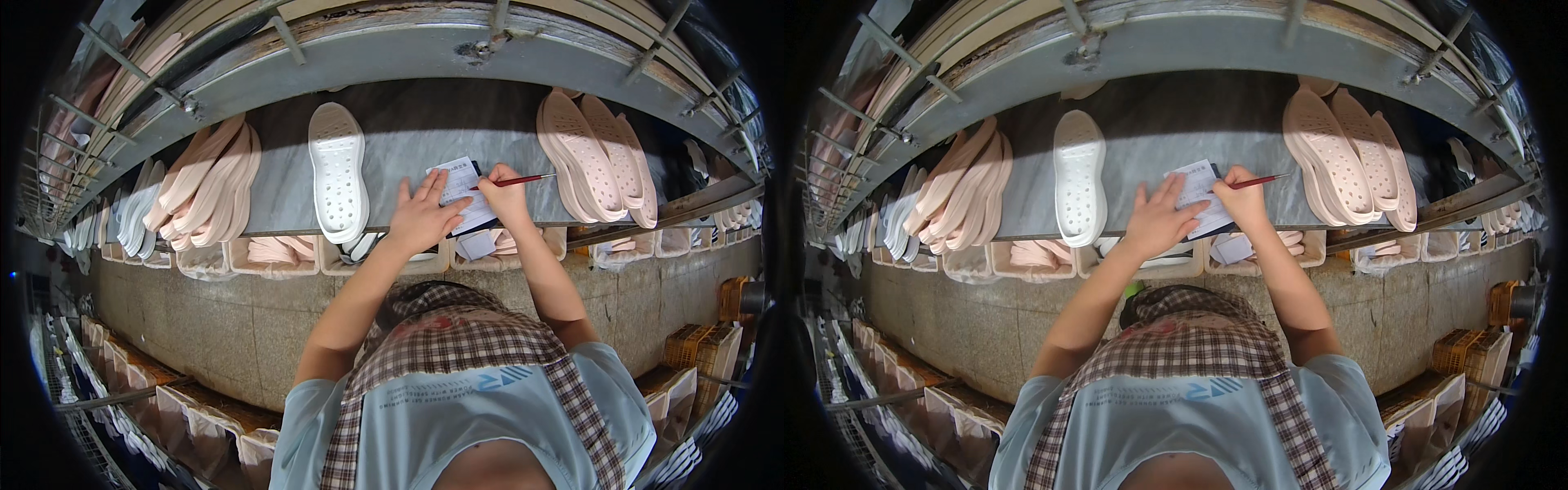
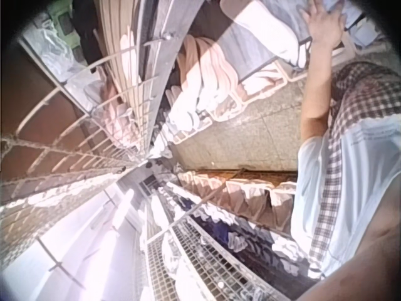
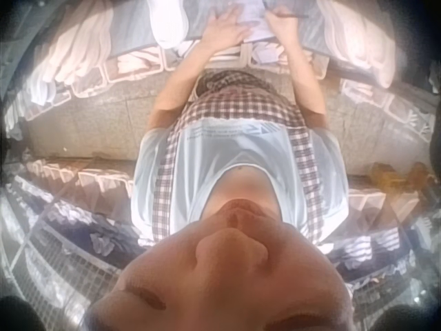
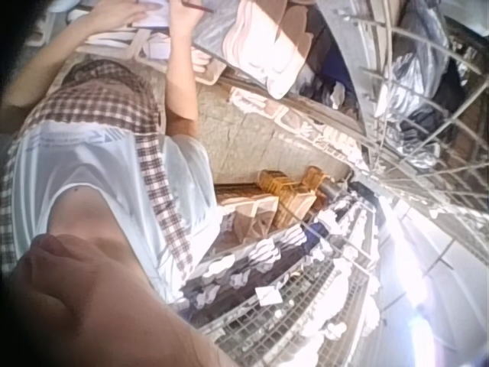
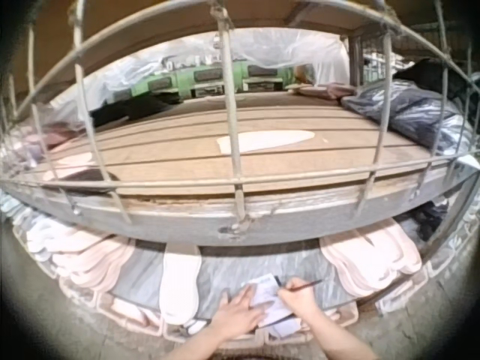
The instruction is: The person counts stacks of shoe insoles on a metal rack, writes numbers on a small notepad, and tears off the page. They then walk to a table where another person is working and write on a clipboard.
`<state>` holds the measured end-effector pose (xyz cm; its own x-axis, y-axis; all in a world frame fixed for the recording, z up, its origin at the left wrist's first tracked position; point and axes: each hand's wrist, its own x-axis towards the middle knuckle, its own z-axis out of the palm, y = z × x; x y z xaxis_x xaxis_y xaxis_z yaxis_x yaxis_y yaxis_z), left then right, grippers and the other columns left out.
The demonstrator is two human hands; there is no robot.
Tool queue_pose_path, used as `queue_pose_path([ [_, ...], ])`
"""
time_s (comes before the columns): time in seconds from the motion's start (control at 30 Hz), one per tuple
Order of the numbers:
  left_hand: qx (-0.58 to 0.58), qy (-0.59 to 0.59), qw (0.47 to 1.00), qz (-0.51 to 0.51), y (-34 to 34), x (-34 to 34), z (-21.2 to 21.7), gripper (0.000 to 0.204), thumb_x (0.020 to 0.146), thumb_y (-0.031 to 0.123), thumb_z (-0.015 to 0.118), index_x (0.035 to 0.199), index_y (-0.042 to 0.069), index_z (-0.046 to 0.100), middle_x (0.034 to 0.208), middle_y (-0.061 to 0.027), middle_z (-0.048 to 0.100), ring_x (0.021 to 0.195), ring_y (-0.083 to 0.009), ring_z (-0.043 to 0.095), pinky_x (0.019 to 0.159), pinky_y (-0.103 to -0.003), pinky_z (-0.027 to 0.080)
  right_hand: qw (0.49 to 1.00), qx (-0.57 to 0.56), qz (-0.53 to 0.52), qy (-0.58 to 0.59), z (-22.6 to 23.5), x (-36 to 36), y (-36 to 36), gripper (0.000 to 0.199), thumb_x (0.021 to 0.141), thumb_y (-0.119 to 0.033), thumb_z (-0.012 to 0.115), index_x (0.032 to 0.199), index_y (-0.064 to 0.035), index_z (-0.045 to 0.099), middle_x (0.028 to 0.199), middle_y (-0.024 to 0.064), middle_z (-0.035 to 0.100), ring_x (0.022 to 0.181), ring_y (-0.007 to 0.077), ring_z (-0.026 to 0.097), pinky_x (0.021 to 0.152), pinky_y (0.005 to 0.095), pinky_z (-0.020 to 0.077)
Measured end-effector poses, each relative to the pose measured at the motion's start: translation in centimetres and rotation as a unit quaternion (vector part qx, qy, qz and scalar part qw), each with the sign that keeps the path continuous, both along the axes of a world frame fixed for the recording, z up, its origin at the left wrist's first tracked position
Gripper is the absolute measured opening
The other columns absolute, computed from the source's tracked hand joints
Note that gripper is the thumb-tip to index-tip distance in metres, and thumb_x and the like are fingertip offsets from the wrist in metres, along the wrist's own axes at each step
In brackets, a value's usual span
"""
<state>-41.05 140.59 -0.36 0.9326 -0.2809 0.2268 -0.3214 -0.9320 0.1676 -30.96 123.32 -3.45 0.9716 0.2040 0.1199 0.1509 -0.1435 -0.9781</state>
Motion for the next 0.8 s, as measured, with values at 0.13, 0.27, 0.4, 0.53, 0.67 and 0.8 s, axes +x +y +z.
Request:
queue_pose_path([
  [0.13,-0.001,-0.004,1.0,0.0,-0.1,0.0,0.1,0.037,0.087,0.042,0.051,0.122,0.035,0.055,0.14,-0.0185,0.036,0.133,-0.0289,0.03,0.099,-0.065,0.02,1.0,0.011,0.004,-0.001,0.3,0.0,0.0,0.023,0.07,-0.003,0.063,0.059,-0.0044,0.043,0.053,-0.0008,0.044,0.052,0.0063,0.039,0.046,0.0252,0.0329],
  [0.27,-0.003,-0.005,1.0,0.002,-0.1,0.0,0.1,0.036,0.087,0.042,0.051,0.122,0.035,0.055,0.14,-0.0183,0.036,0.133,-0.0289,0.03,0.099,-0.065,0.02,0.998,0.053,-0.005,0.033,0.6,-0.1,0.1,0.023,0.072,-0.003,0.063,0.06,-0.0047,0.044,0.052,-0.0001,0.046,0.05,0.0062,0.041,0.044,0.0249,0.0334],
  [0.4,-0.003,-0.002,1.0,0.002,-0.1,-0.1,0.1,0.036,0.087,0.042,0.051,0.122,0.035,0.055,0.14,-0.0177,0.036,0.133,-0.0285,0.03,0.099,-0.065,0.02,1.0,0.013,-0.016,0.006,0.9,-0.3,0.3,0.023,0.074,-0.002,0.063,0.062,-0.0055,0.044,0.052,0.0009,0.048,0.047,0.0062,0.043,0.042,0.0238,0.0332],
  [0.53,-0.006,0.0,1.0,0.003,-0.1,-0.1,0.1,0.036,0.087,0.042,0.051,0.122,0.034,0.055,0.141,-0.0164,0.036,0.134,-0.0277,0.03,0.099,-0.064,0.02,0.998,0.053,-0.011,0.03,0.7,-0.4,0.2,0.023,0.074,-0.002,0.063,0.062,-0.0053,0.043,0.052,0.0002,0.046,0.047,0.0062,0.042,0.042,0.0243,0.0331],
  [0.67,-0.01,-0.012,1.0,0.006,-0.1,-0.1,0.0,0.036,0.086,0.041,0.052,0.121,0.034,0.056,0.14,-0.015,0.037,0.133,-0.0274,0.03,0.099,-0.064,0.021,0.999,0.035,-0.009,-0.001,-0.1,0.0,0.0,0.023,0.072,-0.002,0.063,0.062,-0.0047,0.043,0.053,-0.0005,0.045,0.051,0.0063,0.04,0.045,0.0252,0.0334],
  [0.8,-0.019,-0.048,0.999,0.003,-0.2,-0.2,-0.2,0.035,0.084,0.039,0.055,0.119,0.034,0.058,0.132,-0.01,0.044,0.129,-0.0258,0.034,0.099,-0.063,0.022,0.999,0.0,-0.032,-0.003,-0.5,0.3,0.0,0.022,0.07,-0.001,0.062,0.061,-0.0046,0.042,0.054,-0.0009,0.043,0.053,0.0065,0.038,0.047,0.0255,0.0331],
])
